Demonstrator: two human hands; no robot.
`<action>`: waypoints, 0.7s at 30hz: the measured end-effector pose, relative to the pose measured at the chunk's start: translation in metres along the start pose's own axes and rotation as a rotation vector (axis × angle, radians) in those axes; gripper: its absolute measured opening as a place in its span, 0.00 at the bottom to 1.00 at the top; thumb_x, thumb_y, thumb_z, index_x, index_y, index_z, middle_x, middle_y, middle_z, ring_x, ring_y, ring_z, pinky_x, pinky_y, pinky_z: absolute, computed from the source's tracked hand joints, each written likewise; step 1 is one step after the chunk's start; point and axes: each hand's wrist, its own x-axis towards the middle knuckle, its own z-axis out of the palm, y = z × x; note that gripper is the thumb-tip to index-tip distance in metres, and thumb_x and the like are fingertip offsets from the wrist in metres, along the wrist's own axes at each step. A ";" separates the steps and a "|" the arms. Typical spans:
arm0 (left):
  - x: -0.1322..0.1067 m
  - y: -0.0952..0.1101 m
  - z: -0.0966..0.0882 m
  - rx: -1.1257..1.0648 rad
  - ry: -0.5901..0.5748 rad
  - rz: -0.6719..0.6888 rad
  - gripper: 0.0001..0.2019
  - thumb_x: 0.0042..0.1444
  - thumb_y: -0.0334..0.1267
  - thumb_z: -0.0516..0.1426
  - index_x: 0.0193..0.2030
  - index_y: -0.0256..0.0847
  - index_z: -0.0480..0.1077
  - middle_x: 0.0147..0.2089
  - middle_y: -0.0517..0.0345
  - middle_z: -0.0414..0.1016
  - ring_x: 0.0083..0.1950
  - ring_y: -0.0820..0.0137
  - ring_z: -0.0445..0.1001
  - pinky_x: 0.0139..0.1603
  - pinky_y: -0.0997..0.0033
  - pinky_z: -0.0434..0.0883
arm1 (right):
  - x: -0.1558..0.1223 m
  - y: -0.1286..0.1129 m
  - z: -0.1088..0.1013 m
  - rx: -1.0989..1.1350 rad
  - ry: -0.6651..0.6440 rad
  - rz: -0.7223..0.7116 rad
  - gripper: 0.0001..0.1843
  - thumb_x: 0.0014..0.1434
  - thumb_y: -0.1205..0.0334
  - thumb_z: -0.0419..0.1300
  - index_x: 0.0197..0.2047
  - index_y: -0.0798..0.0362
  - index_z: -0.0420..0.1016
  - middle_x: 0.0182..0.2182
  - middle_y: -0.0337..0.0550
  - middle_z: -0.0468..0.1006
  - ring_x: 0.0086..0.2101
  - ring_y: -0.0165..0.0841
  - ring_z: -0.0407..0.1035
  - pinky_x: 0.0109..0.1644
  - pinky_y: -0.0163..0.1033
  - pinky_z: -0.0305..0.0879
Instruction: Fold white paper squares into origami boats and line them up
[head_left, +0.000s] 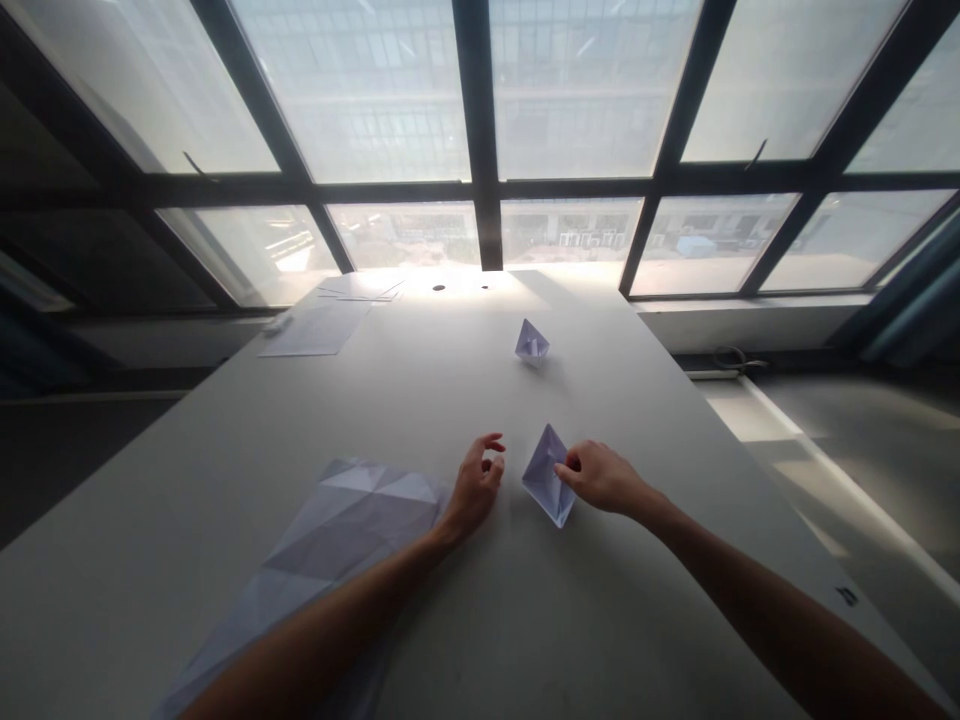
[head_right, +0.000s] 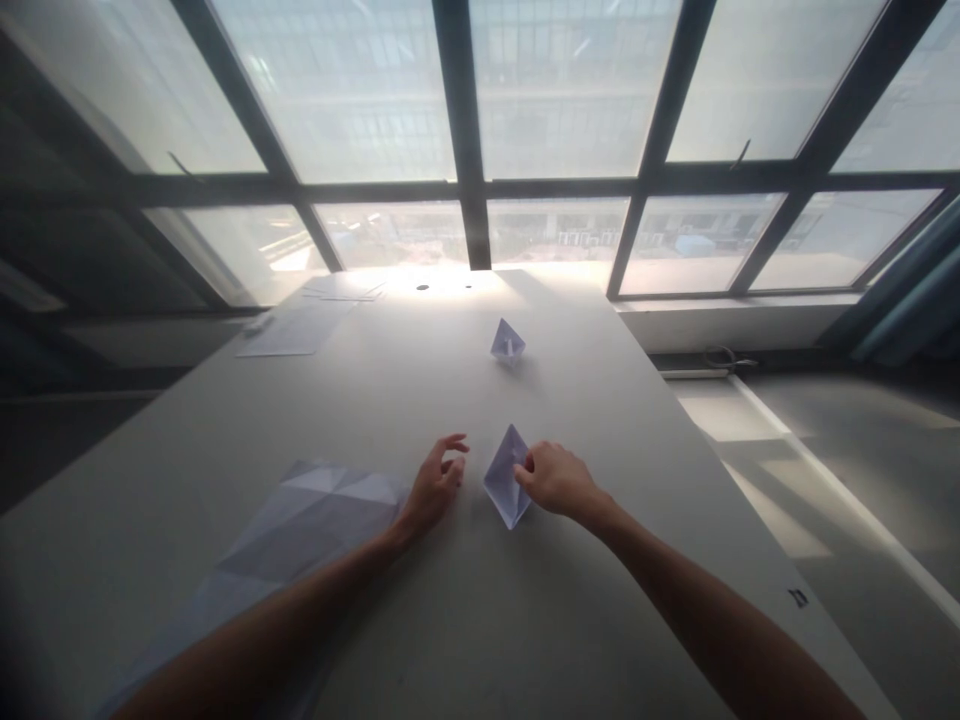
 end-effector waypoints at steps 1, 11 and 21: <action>0.000 0.000 0.000 0.003 -0.001 0.003 0.17 0.62 0.36 0.50 0.57 0.40 0.64 0.49 0.52 0.71 0.28 0.78 0.66 0.27 0.78 0.65 | 0.000 -0.001 0.001 -0.003 -0.003 0.002 0.17 0.61 0.54 0.56 0.27 0.54 0.78 0.25 0.44 0.78 0.25 0.30 0.68 0.27 0.34 0.51; -0.002 0.003 0.001 0.224 -0.218 0.038 0.15 0.58 0.42 0.56 0.50 0.40 0.73 0.31 0.60 0.76 0.28 0.73 0.71 0.32 0.75 0.66 | 0.003 -0.009 0.007 -0.128 0.032 -0.027 0.14 0.61 0.59 0.55 0.29 0.54 0.78 0.29 0.47 0.80 0.26 0.31 0.68 0.27 0.35 0.51; 0.000 -0.005 0.003 0.187 -0.248 0.070 0.12 0.58 0.39 0.58 0.47 0.39 0.74 0.31 0.59 0.78 0.31 0.72 0.73 0.33 0.75 0.67 | 0.016 -0.035 0.016 -0.254 -0.010 -0.110 0.13 0.60 0.57 0.56 0.40 0.52 0.80 0.36 0.51 0.81 0.36 0.37 0.74 0.35 0.36 0.60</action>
